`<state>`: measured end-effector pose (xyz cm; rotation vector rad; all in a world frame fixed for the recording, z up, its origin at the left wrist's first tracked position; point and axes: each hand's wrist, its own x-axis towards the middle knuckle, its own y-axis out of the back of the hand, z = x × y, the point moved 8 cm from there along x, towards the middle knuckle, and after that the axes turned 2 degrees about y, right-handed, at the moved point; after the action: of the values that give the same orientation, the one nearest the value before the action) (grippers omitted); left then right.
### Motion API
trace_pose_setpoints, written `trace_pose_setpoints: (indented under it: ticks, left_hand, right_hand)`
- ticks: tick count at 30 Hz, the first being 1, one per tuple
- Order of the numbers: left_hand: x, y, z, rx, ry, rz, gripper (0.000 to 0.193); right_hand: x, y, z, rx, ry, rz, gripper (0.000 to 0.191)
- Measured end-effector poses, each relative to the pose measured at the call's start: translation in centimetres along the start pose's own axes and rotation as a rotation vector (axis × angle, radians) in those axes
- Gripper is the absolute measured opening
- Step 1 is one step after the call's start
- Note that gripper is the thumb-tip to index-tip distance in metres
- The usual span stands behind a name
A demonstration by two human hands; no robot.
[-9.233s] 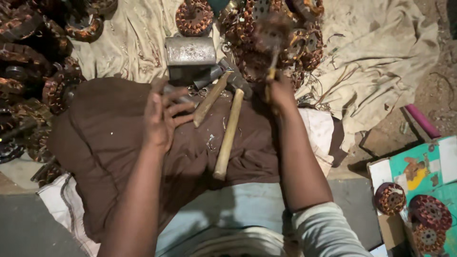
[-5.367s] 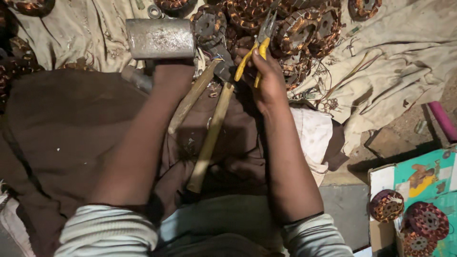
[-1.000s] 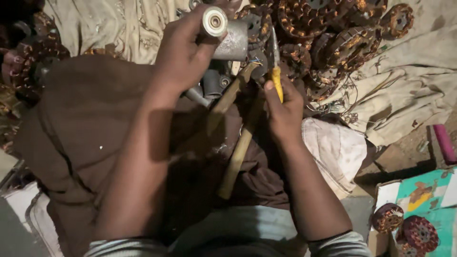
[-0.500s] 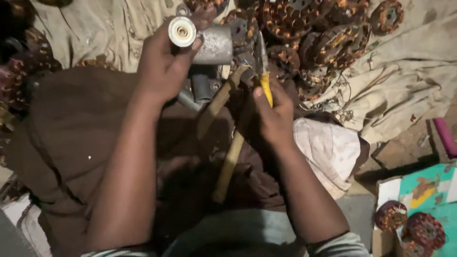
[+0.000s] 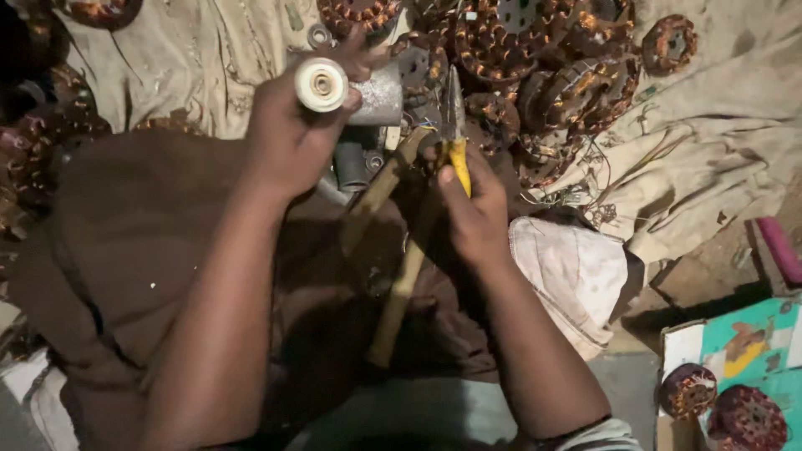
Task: The person sits on the ground dismantling electric motor stators, using pliers to pull wiring and a hammer to strike components, and fits a metal cylinder part into a stator. They handle stators one at a time from a pile and set processed parts aside.
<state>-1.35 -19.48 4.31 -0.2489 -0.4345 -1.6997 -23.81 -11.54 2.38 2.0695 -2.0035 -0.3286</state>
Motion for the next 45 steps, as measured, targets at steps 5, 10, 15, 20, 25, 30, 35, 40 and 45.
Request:
trace_pose_setpoints:
  ticks: [5, 10, 15, 20, 25, 30, 35, 40, 45]
  left_hand:
    - [-0.7, -0.1, -3.6, -0.199, 0.355, 0.049, 0.022]
    - [-0.6, -0.2, -3.4, -0.653, 0.381, 0.065, 0.037]
    - [-0.6, 0.0, -2.4, -1.142, 0.456, 0.038, 0.055]
    - [-0.6, -0.2, -2.6, -1.073, 0.516, 0.043, 0.055]
    - [-0.6, -1.0, -2.8, -1.032, 0.551, 0.005, 0.055]
    - [-0.5, -1.1, -2.7, -0.928, 0.517, -0.045, 0.060]
    - [-0.6, -1.5, -2.8, -0.887, 0.496, -0.079, 0.055]
    - [-0.6, -1.5, -2.6, -0.852, 0.453, -0.094, 0.045]
    - [-0.5, -0.1, 0.1, -0.419, 0.090, -0.132, 0.026]
  right_hand:
    - [-0.4, -0.1, 1.2, 0.026, -0.026, -0.012, 0.041]
    - [-0.4, -0.9, 2.3, 0.079, -0.112, -0.098, 0.031]
    - [-0.3, -2.5, -0.1, -0.078, 0.063, -0.217, 0.020]
    - [-0.4, -2.9, -3.8, -0.443, 0.318, -0.099, 0.028]
    - [-0.5, -3.3, -5.3, -0.553, 0.420, -0.129, 0.030]
    - [-0.8, -3.9, -3.5, -0.186, 0.185, -0.325, 0.019]
    - [-1.1, -4.1, -1.8, 0.008, 0.009, -0.474, 0.021]
    - [-1.2, -3.6, -1.4, 0.073, -0.056, -0.489, 0.036]
    - [-1.1, -2.5, -2.6, 0.129, 0.061, -0.347, 0.043]
